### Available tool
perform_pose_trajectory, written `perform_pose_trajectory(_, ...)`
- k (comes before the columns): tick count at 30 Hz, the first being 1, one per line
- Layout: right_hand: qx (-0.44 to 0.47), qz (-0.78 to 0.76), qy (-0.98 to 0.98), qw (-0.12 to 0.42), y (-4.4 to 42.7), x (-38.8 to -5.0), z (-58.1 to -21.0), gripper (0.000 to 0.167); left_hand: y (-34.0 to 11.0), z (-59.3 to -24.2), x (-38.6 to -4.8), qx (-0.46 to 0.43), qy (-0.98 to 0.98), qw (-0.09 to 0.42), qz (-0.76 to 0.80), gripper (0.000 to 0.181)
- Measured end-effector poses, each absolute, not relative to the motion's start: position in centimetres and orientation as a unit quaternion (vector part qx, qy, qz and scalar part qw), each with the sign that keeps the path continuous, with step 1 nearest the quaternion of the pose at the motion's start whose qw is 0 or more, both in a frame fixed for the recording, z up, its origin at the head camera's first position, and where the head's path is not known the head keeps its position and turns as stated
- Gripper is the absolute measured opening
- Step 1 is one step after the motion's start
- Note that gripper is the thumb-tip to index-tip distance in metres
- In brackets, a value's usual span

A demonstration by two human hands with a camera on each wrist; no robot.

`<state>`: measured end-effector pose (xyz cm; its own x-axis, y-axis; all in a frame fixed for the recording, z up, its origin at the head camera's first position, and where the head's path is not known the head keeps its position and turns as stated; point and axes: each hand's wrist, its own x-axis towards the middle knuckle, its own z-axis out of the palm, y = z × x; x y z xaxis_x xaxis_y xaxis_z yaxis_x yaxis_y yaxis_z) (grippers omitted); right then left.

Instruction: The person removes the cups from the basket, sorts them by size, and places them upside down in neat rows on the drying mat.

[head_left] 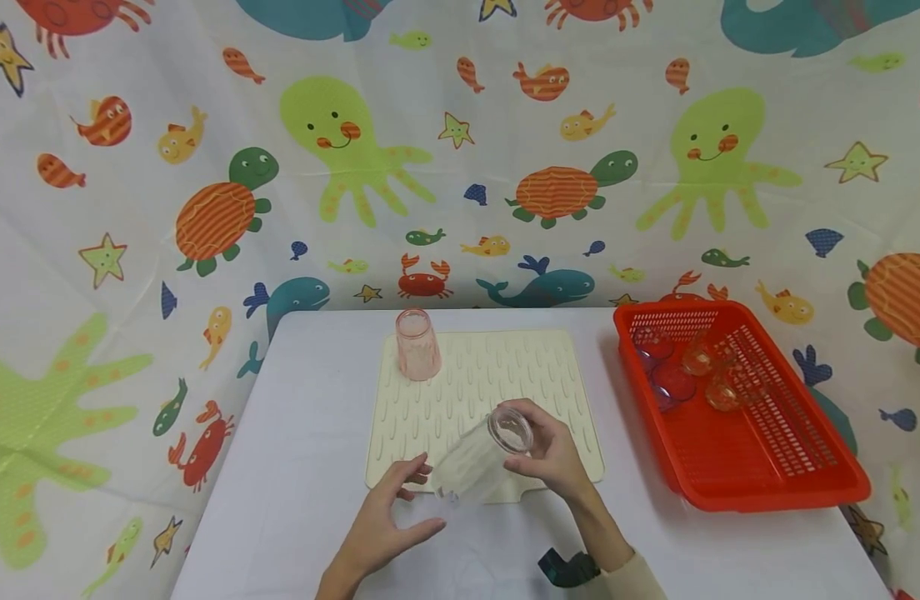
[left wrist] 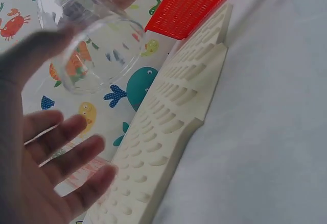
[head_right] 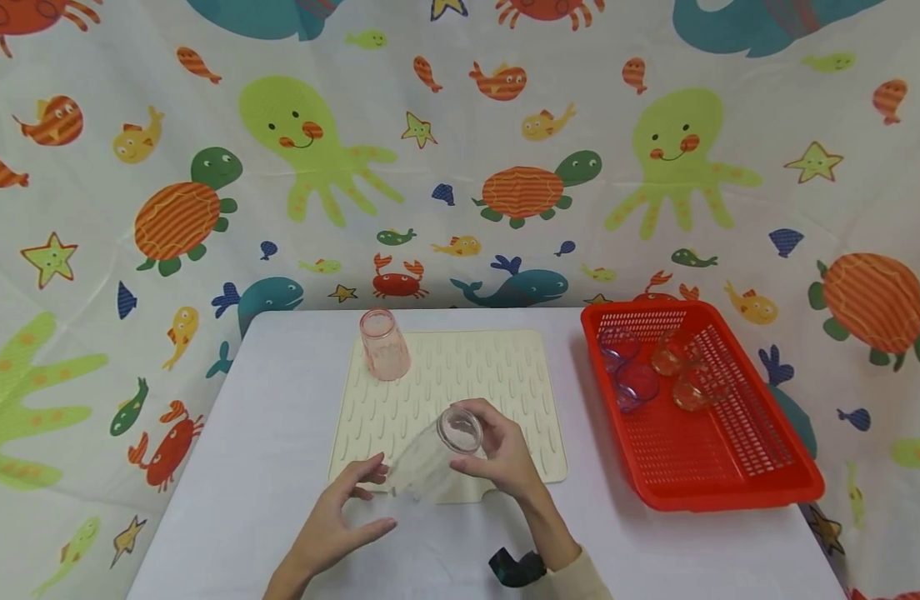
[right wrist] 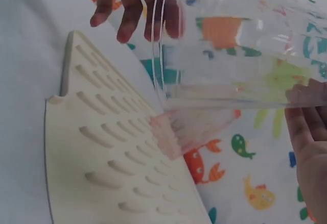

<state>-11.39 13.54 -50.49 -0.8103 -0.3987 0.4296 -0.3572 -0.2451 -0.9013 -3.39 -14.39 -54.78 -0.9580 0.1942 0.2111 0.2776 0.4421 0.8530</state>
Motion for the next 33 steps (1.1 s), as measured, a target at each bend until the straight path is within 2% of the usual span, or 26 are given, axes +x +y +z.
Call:
perform_pose_trajectory(5, -0.275, -0.71, 0.648, -0.007, 13.2, -12.3, -50.0, 0.062, -14.5, -55.4, -3.1, -0.071, -0.895, 0.132, -0.42, 0.067)
perform_pose_trajectory(8, -0.251, -0.707, 0.661, -0.019, 13.0, -13.1, -49.7, 0.062, -14.6, -55.8, -2.9, -0.036, -0.912, 0.166, -0.373, 0.066)
perform_pose_trajectory(16, -0.199, -0.692, 0.691, -0.062, 12.4, -15.7, -49.2, 0.065, -15.3, -57.2, -2.4, -0.002, -0.932, 0.192, -0.308, 0.071)
perform_pose_trajectory(22, -0.186, -0.655, 0.727, -0.088, 11.7, -17.7, -49.1, 0.068, -16.0, -58.2, -2.2, 0.041, -0.935, 0.154, -0.316, 0.081)
perform_pose_trajectory(33, -0.145, -0.609, 0.774, -0.098, 10.4, -21.5, -49.0, 0.067, -16.8, -59.1, -2.8, 0.12, -0.941, 0.004, -0.316, 0.096)
